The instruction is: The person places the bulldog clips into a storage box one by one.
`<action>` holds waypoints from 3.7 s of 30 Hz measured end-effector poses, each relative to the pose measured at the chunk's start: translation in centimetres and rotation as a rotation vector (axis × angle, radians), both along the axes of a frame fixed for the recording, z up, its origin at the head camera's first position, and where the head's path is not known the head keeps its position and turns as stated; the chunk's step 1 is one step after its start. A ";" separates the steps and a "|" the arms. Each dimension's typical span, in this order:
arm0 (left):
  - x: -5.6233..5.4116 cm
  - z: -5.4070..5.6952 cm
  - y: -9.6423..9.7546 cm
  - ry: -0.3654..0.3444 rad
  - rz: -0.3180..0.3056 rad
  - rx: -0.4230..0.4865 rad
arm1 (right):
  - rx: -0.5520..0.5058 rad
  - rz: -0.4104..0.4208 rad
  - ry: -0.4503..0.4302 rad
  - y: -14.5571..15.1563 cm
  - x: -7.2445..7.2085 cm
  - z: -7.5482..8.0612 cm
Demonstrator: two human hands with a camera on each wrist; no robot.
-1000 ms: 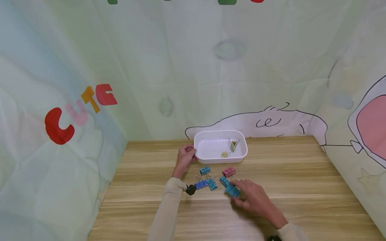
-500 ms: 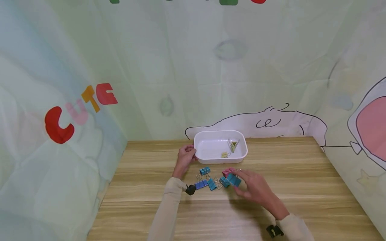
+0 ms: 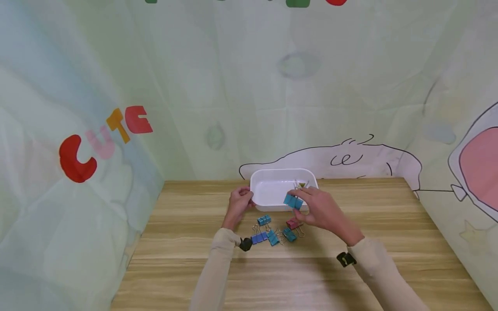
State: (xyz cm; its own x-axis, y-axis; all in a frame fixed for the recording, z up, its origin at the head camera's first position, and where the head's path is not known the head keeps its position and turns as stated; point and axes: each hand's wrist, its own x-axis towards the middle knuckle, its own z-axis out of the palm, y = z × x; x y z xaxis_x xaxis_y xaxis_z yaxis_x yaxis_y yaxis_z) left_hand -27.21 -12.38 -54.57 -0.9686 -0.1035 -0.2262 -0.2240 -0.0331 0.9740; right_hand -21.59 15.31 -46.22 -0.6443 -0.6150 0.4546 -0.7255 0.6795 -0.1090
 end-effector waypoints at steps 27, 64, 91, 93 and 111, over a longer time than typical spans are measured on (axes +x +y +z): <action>0.0 0.4 -0.2 -0.012 -0.009 0.016 | 0.033 -0.056 -0.273 -3.5 -6.4 2.7; 0.2 0.6 0.1 -0.002 0.005 -0.001 | -0.034 0.011 -0.337 0.3 -0.2 -1.9; 0.0 0.3 0.0 -0.019 0.019 -0.010 | -0.091 -0.011 -0.530 2.4 -0.6 -10.4; -0.1 0.3 0.1 -0.023 0.022 -0.011 | -0.081 -0.014 -0.531 2.4 -0.8 -10.6; -0.1 0.2 0.2 -0.013 0.023 0.002 | -0.093 0.033 -0.509 2.6 -1.4 -11.2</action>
